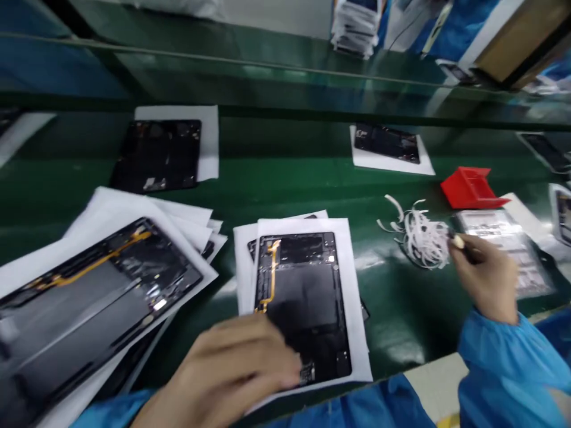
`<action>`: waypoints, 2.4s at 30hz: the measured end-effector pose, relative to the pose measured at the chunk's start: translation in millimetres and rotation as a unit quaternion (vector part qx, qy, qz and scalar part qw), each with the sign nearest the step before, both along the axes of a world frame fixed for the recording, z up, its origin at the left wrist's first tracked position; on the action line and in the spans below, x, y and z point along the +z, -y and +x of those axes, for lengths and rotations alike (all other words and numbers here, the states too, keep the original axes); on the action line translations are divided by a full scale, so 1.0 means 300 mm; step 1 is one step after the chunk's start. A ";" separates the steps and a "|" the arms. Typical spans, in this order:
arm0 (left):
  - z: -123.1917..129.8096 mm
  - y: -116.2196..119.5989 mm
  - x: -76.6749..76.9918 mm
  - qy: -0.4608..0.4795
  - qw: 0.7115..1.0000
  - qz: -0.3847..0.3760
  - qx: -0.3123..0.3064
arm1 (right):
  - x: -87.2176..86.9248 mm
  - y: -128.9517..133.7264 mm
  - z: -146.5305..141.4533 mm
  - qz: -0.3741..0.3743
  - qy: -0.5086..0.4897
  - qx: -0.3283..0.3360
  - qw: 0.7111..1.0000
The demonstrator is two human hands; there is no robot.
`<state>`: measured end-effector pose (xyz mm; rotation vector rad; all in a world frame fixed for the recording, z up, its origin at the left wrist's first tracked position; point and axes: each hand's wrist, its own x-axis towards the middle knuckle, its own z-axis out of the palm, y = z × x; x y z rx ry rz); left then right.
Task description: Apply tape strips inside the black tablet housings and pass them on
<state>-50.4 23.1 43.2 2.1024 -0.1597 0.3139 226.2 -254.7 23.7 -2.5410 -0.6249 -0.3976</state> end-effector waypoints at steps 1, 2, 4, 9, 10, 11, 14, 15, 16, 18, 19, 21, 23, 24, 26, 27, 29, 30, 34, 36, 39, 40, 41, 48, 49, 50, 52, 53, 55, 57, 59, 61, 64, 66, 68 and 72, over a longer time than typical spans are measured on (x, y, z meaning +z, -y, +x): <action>0.028 -0.022 0.005 0.013 1.000 -0.018 0.020 | 0.023 -0.044 -0.053 0.020 0.001 0.032 0.999; 0.056 -0.037 0.003 0.020 0.998 -0.034 0.044 | 0.046 -0.097 -0.113 0.031 -0.039 0.079 0.996; 0.108 -0.050 -0.018 0.038 0.993 -0.054 0.095 | 0.082 -0.213 -0.235 0.056 -0.151 0.268 0.950; 0.176 -0.044 -0.086 0.036 0.987 -0.077 0.133 | 0.043 -0.422 -0.401 0.143 -0.444 0.379 0.799; 0.176 -0.044 -0.095 0.032 0.987 -0.087 0.133 | 0.023 -0.438 -0.404 0.167 -0.463 0.374 0.786; 0.170 -0.043 -0.103 0.030 0.985 -0.099 0.140 | 0.006 -0.448 -0.400 0.187 -0.469 0.367 0.781; 0.103 -0.018 -0.130 0.042 0.968 -0.093 0.227 | -0.027 -0.459 -0.377 0.201 -0.467 0.346 0.788; 0.065 0.001 -0.141 0.051 0.965 -0.061 0.251 | -0.033 -0.462 -0.371 0.199 -0.468 0.342 0.790; 0.021 0.026 -0.154 0.056 0.965 -0.012 0.254 | -0.038 -0.466 -0.365 0.195 -0.468 0.338 0.793; -0.068 0.086 -0.181 0.054 0.970 0.111 0.207 | -0.051 -0.477 -0.356 0.185 -0.460 0.334 0.802; -0.108 0.118 -0.195 0.043 0.969 0.168 0.178 | -0.057 -0.482 -0.353 0.179 -0.452 0.333 0.808; -0.164 0.174 -0.220 0.013 0.958 0.249 0.144 | -0.070 -0.491 -0.346 0.165 -0.436 0.331 0.821; -0.188 0.210 -0.241 -0.008 0.947 0.288 0.144 | -0.080 -0.498 -0.338 0.160 -0.421 0.325 0.832; -0.191 0.220 -0.250 -0.014 0.944 0.295 0.146 | -0.084 -0.500 -0.335 0.161 -0.414 0.323 0.836; -0.190 0.226 -0.261 -0.019 0.943 0.299 0.148 | -0.090 -0.502 -0.329 0.162 -0.402 0.321 0.842; -0.187 0.225 -0.263 -0.023 0.943 0.298 0.147 | -0.093 -0.503 -0.326 0.160 -0.396 0.323 0.845; -0.185 0.220 -0.264 -0.033 0.945 0.293 0.144 | -0.103 -0.504 -0.322 0.154 -0.385 0.328 0.849; -0.185 0.218 -0.263 -0.038 0.946 0.289 0.141 | -0.111 -0.504 -0.320 0.151 -0.380 0.330 0.851; -0.187 0.221 -0.267 -0.039 0.951 0.276 0.132 | -0.150 -0.505 -0.317 0.152 -0.361 0.331 0.859; -0.187 0.226 -0.275 -0.028 0.952 0.273 0.135 | -0.167 -0.506 -0.317 0.159 -0.343 0.338 0.862; -0.184 0.231 -0.287 -0.017 0.953 0.271 0.135 | -0.183 -0.505 -0.320 0.167 -0.318 0.349 0.865; -0.183 0.231 -0.289 -0.016 0.953 0.270 0.133 | -0.186 -0.505 -0.321 0.167 -0.313 0.350 0.867; -0.182 0.231 -0.291 -0.016 0.954 0.270 0.131 | -0.189 -0.504 -0.323 0.168 -0.307 0.351 0.869; -0.183 0.232 -0.297 -0.014 0.951 0.285 0.121 | -0.205 -0.500 -0.329 0.155 -0.273 0.367 0.876; -0.183 0.232 -0.297 -0.014 0.951 0.284 0.121 | -0.205 -0.500 -0.330 0.152 -0.269 0.370 0.876; -0.183 0.233 -0.297 -0.014 0.951 0.284 0.121 | -0.204 -0.501 -0.330 0.150 -0.267 0.373 0.876; -0.181 0.235 -0.297 -0.013 0.951 0.283 0.123 | -0.202 -0.503 -0.332 0.147 -0.264 0.375 0.877; -0.180 0.235 -0.296 -0.014 0.951 0.284 0.123 | -0.202 -0.503 -0.333 0.147 -0.263 0.374 0.877; -0.179 0.237 -0.296 -0.015 0.950 0.286 0.121 | -0.201 -0.504 -0.336 0.145 -0.264 0.375 0.877; -0.178 0.238 -0.297 -0.016 0.950 0.287 0.121 | -0.202 -0.504 -0.337 0.144 -0.263 0.377 0.876; -0.180 0.240 -0.298 -0.019 0.949 0.291 0.120 | -0.204 -0.505 -0.337 0.142 -0.261 0.380 0.876; -0.181 0.241 -0.299 -0.026 0.947 0.298 0.119 | -0.205 -0.506 -0.337 0.140 -0.258 0.383 0.876; -0.180 0.237 -0.294 -0.042 0.940 0.316 0.122 | -0.204 -0.508 -0.336 0.136 -0.254 0.386 0.876; -0.174 0.230 -0.286 -0.051 0.937 0.325 0.115 | -0.202 -0.508 -0.336 0.138 -0.253 0.387 0.876; -0.165 0.219 -0.276 -0.059 0.938 0.328 0.098 | -0.201 -0.506 -0.336 0.143 -0.253 0.391 0.873; -0.148 0.200 -0.265 -0.061 0.944 0.314 0.080 | -0.202 -0.500 -0.332 0.158 -0.265 0.407 0.860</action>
